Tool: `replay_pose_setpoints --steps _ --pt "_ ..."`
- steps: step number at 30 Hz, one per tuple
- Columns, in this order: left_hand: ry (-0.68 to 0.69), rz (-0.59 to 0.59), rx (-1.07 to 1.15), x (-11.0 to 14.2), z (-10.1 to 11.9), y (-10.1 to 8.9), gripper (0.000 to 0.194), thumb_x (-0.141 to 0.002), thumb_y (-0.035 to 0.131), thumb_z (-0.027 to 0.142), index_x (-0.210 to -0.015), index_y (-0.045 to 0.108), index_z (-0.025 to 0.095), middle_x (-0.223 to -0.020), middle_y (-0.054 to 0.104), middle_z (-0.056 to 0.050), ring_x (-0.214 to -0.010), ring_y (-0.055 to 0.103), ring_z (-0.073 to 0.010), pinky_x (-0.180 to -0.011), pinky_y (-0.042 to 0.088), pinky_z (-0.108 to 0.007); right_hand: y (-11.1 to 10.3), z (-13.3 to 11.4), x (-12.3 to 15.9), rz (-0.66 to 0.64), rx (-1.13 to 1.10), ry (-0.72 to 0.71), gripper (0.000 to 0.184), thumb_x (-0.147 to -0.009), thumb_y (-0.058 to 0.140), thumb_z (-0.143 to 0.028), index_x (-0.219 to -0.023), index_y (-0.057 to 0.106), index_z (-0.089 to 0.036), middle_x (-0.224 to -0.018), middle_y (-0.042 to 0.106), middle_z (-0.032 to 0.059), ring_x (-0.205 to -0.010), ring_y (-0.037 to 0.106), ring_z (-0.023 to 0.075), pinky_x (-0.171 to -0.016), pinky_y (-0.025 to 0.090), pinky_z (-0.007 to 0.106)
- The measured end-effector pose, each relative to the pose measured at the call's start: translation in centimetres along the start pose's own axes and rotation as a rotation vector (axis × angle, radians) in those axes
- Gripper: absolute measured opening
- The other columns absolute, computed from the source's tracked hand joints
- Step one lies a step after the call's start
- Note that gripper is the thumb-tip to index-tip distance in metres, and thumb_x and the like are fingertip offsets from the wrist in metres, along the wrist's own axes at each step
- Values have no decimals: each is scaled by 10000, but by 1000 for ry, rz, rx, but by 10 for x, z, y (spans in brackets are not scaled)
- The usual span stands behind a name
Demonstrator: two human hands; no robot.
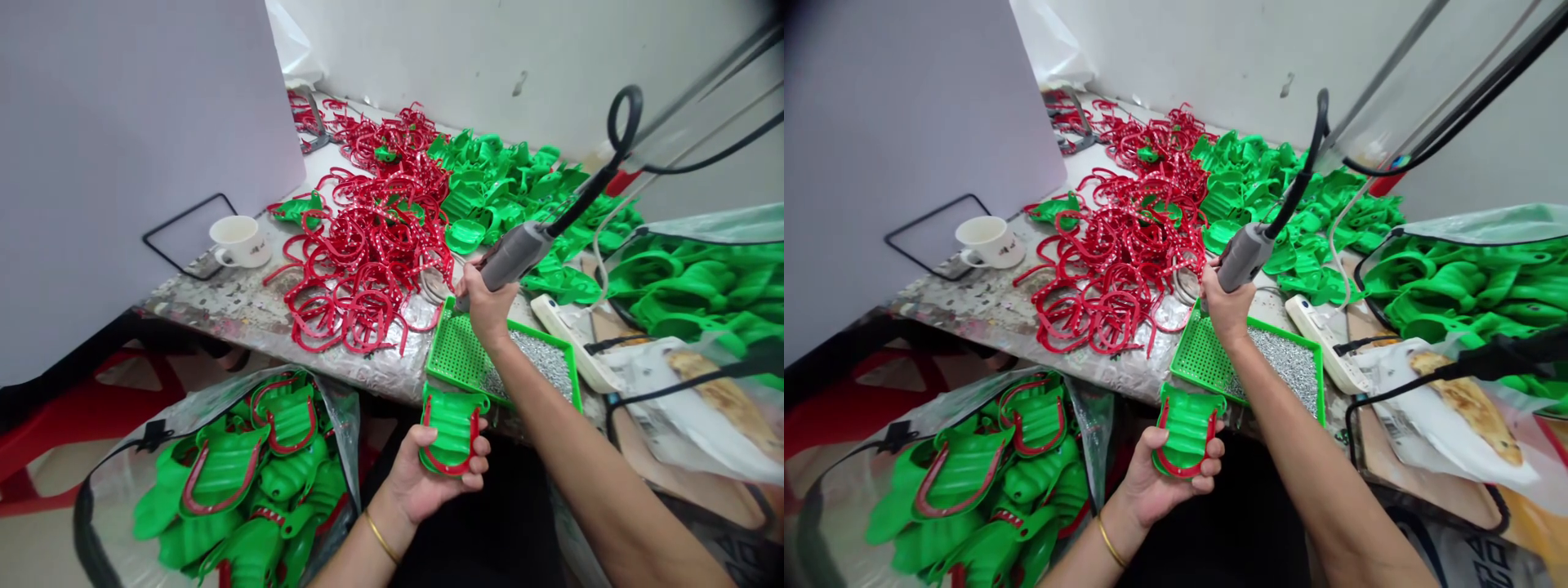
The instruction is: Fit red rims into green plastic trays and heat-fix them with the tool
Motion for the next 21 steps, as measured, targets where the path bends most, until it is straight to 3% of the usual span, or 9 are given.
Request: replay_pose_setpoints --steps 14,21 --pt "8 5 1 0 0 1 708 -645 598 312 -1252 442 -19 -967 491 -124 -805 451 -167 -677 301 -233 -1 7 1 33 50 40 163 -735 631 -298 -819 580 -168 -510 513 -61 -412 492 80 -407 431 200" --pt "-12 23 6 0 0 4 690 -616 601 316 -1217 476 1 -947 520 -117 -790 454 -161 -673 295 -242 2 -13 -4 53 -5 -43 99 -730 626 -275 -750 569 -196 -497 478 -69 -394 454 81 -395 400 224"
Point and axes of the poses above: each hand's wrist, its own x-axis away from the middle knuckle, its own y-axis out of the palm, z = x × y, the point moved 4 cm from there along -x, towards the middle knuckle
